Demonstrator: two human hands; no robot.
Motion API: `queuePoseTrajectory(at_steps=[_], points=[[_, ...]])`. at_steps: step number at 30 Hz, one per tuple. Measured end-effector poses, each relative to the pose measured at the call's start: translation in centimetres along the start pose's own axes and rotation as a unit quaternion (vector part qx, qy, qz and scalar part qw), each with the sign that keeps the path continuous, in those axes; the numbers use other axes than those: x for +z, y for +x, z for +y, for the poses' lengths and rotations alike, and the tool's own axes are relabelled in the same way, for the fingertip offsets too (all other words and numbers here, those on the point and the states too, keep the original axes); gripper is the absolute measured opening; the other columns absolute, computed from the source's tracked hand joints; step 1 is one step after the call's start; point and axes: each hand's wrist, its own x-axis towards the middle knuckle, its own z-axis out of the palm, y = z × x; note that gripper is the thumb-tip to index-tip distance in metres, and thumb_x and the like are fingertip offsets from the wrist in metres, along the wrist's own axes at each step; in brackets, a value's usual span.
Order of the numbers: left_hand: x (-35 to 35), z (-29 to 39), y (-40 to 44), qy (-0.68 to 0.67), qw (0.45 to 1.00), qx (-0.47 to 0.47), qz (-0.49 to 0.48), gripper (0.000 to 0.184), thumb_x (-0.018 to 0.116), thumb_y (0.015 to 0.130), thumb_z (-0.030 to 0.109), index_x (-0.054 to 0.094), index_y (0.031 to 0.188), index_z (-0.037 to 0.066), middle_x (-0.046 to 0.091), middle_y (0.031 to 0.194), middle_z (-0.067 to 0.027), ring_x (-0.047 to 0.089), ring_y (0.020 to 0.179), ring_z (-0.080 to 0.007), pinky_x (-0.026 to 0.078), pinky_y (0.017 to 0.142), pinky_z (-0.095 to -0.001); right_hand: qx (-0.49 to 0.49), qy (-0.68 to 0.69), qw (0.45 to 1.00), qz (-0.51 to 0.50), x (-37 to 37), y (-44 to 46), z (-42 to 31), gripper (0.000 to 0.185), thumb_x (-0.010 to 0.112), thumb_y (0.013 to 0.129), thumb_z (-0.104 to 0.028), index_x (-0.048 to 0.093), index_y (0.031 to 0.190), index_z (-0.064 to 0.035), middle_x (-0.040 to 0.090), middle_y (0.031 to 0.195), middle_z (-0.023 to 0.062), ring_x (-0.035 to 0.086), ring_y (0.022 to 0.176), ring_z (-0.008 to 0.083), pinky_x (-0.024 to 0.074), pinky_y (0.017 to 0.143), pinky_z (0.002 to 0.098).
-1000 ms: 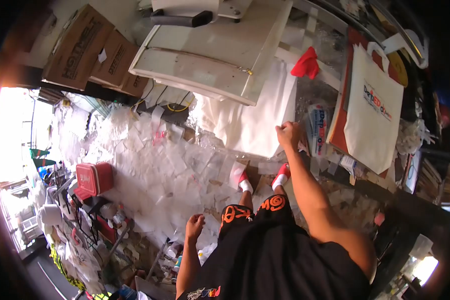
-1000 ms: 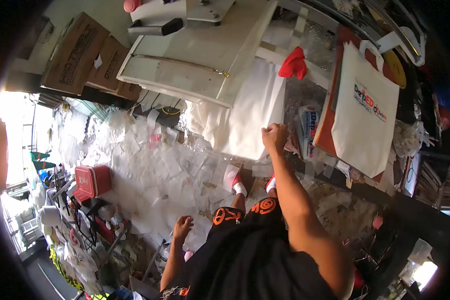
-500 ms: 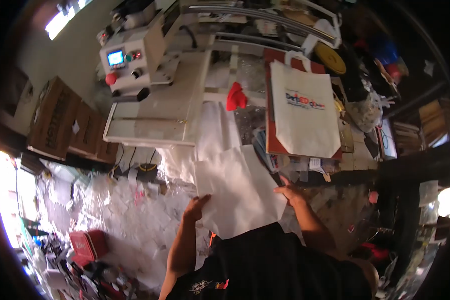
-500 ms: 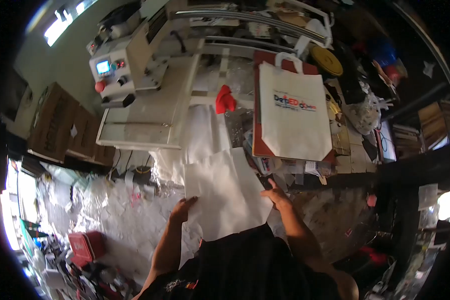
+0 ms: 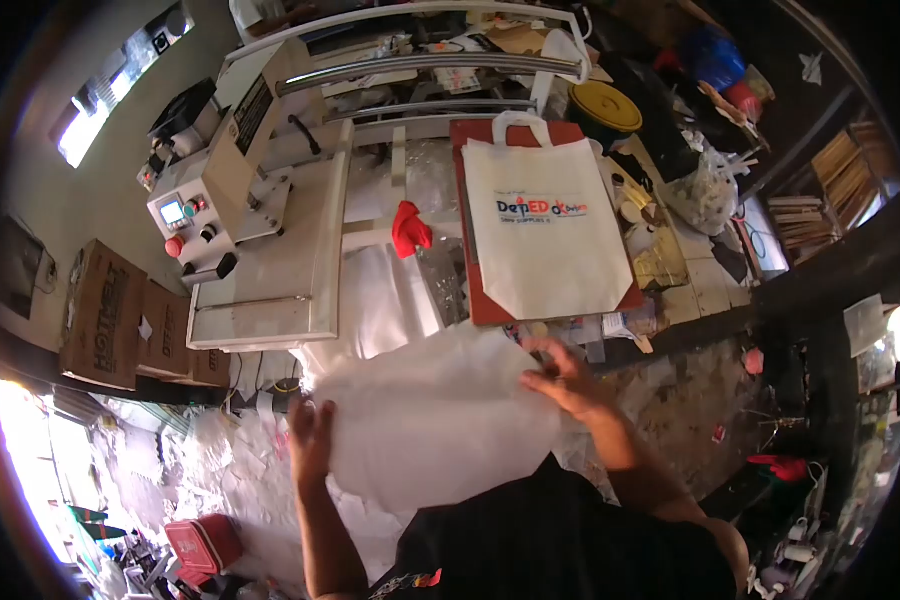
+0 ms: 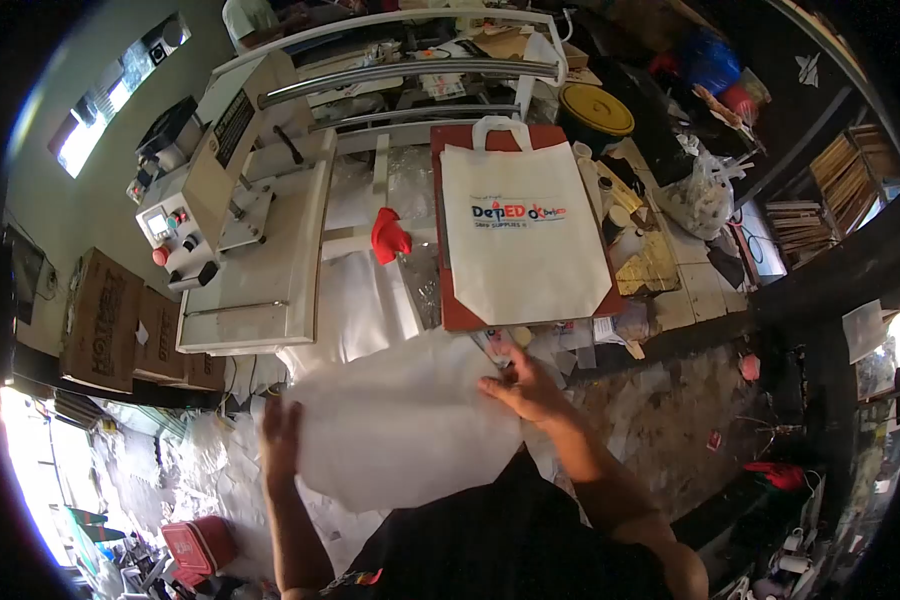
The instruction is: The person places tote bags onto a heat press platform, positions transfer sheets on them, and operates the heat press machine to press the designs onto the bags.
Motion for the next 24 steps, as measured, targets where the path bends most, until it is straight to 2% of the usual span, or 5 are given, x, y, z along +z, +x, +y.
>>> queuePoseTrajectory(at_steps=[8,15,17,20,24], points=[[10.1,25.1,10.0,0.128,0.917,0.370,0.073,0.047,0.063,0.094,0.009,0.050,0.140,0.010,0.060,0.133,-0.0104,0.059,0.094,-0.0096,0.048,0.072,-0.0221,-0.164,0.043,0.978,0.125,-15.5,9.3,-14.4,0.034,0.065,0.091,-0.033,0.070,0.112,-0.0066,0.068,0.102,0.0010,0.060,0.093,0.0106,0.0466,0.083,0.0247],[17.9,41.6,7.5,-0.071,0.632,0.678,0.368,0.034,0.055,0.099,0.011,0.059,0.133,0.007,0.066,0.093,-0.0018,0.053,0.063,-0.0115,0.044,0.059,-0.0243,-0.630,-0.007,0.699,0.338,-26.6,6.3,-25.4,0.028,0.056,0.099,-0.011,0.065,0.122,0.0004,0.066,0.125,0.0129,0.063,0.110,0.0170,0.0483,0.096,0.0318],[20.5,38.4,10.6,0.068,0.745,0.610,0.263,0.034,0.054,0.096,0.006,0.061,0.130,0.008,0.066,0.094,-0.0085,0.061,0.073,-0.0210,0.050,0.069,-0.0331,-0.648,-0.116,0.675,0.332,-29.3,9.5,-23.0,0.029,0.055,0.099,-0.007,0.063,0.125,0.0003,0.063,0.130,0.0141,0.061,0.117,0.0204,0.0458,0.101,0.0323],[28.6,30.2,17.0,0.249,0.789,0.546,0.131,0.039,0.053,0.094,0.008,0.060,0.131,0.015,0.063,0.095,-0.0186,0.060,0.086,-0.0366,0.051,0.079,-0.0461,-0.316,-0.169,0.894,0.270,-30.1,17.4,-14.1,0.034,0.056,0.095,-0.006,0.064,0.129,-0.0082,0.070,0.119,0.0078,0.065,0.106,0.0141,0.0504,0.090,0.0281],[37.5,14.0,22.2,0.379,0.878,0.258,-0.135,0.040,0.049,0.098,0.026,0.055,0.136,0.016,0.060,0.110,-0.0257,0.061,0.102,-0.0449,0.051,0.084,-0.0542,-0.135,-0.318,0.917,0.199,-29.1,25.9,2.9,0.037,0.056,0.086,-0.013,0.068,0.121,-0.0112,0.070,0.094,0.0215,0.068,0.088,0.0369,0.0550,0.079,0.0440]])
